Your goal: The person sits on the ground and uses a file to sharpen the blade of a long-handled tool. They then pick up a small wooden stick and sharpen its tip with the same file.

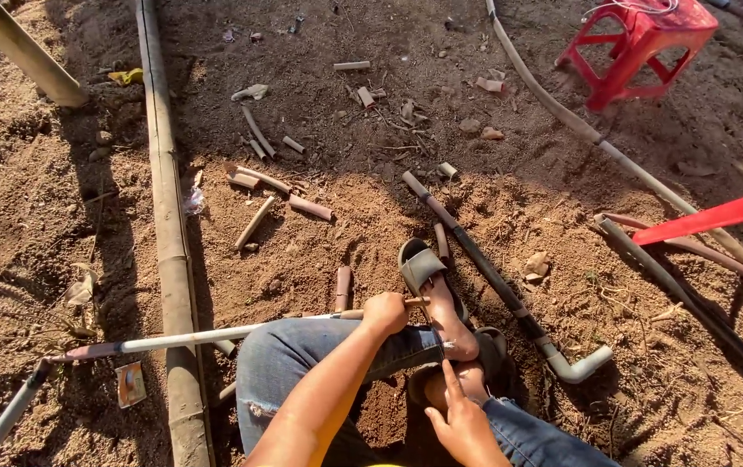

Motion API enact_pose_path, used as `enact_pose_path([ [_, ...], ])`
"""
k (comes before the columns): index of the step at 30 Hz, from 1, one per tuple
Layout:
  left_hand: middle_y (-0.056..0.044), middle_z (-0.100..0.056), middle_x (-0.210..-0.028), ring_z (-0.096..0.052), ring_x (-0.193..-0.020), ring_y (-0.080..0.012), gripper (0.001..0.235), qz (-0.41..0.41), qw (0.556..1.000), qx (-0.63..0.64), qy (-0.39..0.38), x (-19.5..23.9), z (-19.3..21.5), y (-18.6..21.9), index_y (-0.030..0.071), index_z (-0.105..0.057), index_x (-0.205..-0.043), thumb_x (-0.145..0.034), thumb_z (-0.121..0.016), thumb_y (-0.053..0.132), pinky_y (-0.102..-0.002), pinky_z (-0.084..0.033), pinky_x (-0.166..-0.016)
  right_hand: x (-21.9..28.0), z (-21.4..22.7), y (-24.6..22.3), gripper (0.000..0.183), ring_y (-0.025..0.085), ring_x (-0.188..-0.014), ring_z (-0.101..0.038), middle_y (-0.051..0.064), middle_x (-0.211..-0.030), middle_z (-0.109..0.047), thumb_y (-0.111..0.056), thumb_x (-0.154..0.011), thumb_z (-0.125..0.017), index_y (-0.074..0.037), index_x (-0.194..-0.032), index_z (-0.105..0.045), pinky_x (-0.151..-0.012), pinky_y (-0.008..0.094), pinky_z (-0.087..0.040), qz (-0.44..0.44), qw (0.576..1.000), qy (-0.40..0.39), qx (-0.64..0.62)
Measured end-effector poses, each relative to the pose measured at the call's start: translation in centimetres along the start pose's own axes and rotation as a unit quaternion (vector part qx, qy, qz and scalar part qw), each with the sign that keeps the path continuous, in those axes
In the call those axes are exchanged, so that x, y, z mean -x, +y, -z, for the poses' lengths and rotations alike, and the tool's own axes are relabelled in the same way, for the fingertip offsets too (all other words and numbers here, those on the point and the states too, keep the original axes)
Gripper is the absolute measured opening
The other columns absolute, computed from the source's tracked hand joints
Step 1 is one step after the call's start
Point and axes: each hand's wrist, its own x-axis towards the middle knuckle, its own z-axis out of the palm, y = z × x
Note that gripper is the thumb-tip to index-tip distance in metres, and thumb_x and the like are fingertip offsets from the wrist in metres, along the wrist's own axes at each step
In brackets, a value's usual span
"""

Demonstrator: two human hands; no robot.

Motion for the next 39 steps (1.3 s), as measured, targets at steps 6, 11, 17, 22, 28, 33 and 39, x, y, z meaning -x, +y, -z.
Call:
enact_pose_path([
  [6, -0.014, -0.076, -0.088, -0.072, -0.074, -0.0344, 0.045, -0.021, 1.000, -0.008, 0.011, 0.1, -0.3, -0.3, 0.005, -0.077, -0.094, -0.106, -0.060, 0.044, -0.049, -0.059, -0.071, -1.4, 1.5, -1.3, 0.105, 0.025, -0.074, -0.074, 0.007, -0.083, -0.077, -0.037, -0.096, -0.070, -0.025, -0.174, -0.001, -0.074, 0.037, -0.059, -0.036, 0.999, -0.023, -0.028],
  [11, -0.016, -0.076, -0.089, -0.072, -0.075, -0.0364, 0.044, -0.020, 0.999, 0.008, 0.037, -0.3, -0.7, -0.6, 0.005, -0.076, -0.095, -0.106, -0.060, 0.044, -0.050, -0.059, -0.073, -1.6, 1.2, -1.2, 0.105, 0.022, -0.063, -0.070, 0.005, -0.067, -0.073, -0.034, -0.093, -0.074, -0.021, -0.173, -0.007, -0.066, 0.034, -0.058, 0.011, 0.999, 0.031, -0.011],
  [17, -0.014, -0.076, -0.087, -0.072, -0.074, -0.0334, 0.043, -0.014, 1.000, -0.004, 0.015, -0.3, -0.5, -0.4, 0.006, -0.077, -0.095, -0.107, -0.059, 0.043, -0.048, -0.059, -0.072, -0.6, -0.2, 0.9, 0.107, 0.030, -0.070, -0.077, 0.013, -0.086, -0.079, -0.035, -0.094, -0.072, -0.019, -0.173, -0.002, -0.067, 0.042, -0.061, 0.010, 1.000, 0.019, -0.002],
  [22, -0.013, -0.075, -0.087, -0.072, -0.073, -0.0320, 0.045, -0.010, 1.000, -0.008, -0.008, -0.2, -0.1, 0.0, 0.006, -0.075, -0.094, -0.108, -0.056, 0.044, -0.048, -0.060, -0.071, -2.5, 0.7, -0.5, 0.103, 0.028, -0.090, -0.059, 0.007, -0.072, -0.073, -0.033, -0.089, -0.078, -0.013, -0.170, -0.019, -0.084, 0.035, -0.054, 0.078, 0.990, 0.110, 0.038],
  [28, -0.010, -0.074, -0.085, -0.071, -0.072, -0.0298, 0.048, -0.007, 1.000, -0.013, 0.000, -0.3, -0.5, -0.5, 0.008, -0.076, -0.096, -0.109, -0.057, 0.050, -0.047, -0.059, -0.070, 0.5, 0.8, -0.6, 0.107, 0.033, -0.083, -0.079, 0.014, -0.103, -0.079, -0.033, -0.096, -0.072, -0.016, -0.172, 0.002, -0.073, 0.044, -0.063, 0.008, 1.000, -0.002, -0.001],
  [33, -0.009, -0.074, -0.085, -0.071, -0.072, -0.0257, 0.041, -0.009, 0.998, -0.044, -0.046, -0.6, -0.4, 0.0, 0.008, -0.074, -0.096, -0.111, -0.053, 0.040, -0.045, -0.061, -0.071, 0.0, 3.0, -3.0, 0.103, 0.031, -0.071, -0.077, 0.015, -0.084, -0.079, -0.032, -0.097, -0.070, -0.012, -0.172, -0.002, -0.069, 0.042, -0.062, -0.010, 1.000, -0.007, 0.003],
  [39, -0.014, -0.078, -0.093, -0.075, -0.083, -0.0337, 0.043, 0.001, 1.000, 0.002, 0.003, 1.0, 0.5, -0.2, 0.010, -0.078, -0.100, -0.106, -0.057, 0.046, -0.049, -0.059, -0.081, -1.0, 2.6, -3.9, 0.105, 0.043, -0.079, -0.072, 0.028, -0.098, -0.074, -0.027, -0.097, -0.070, -0.013, -0.173, 0.000, -0.074, 0.049, -0.059, 0.021, 0.999, 0.019, -0.021],
])
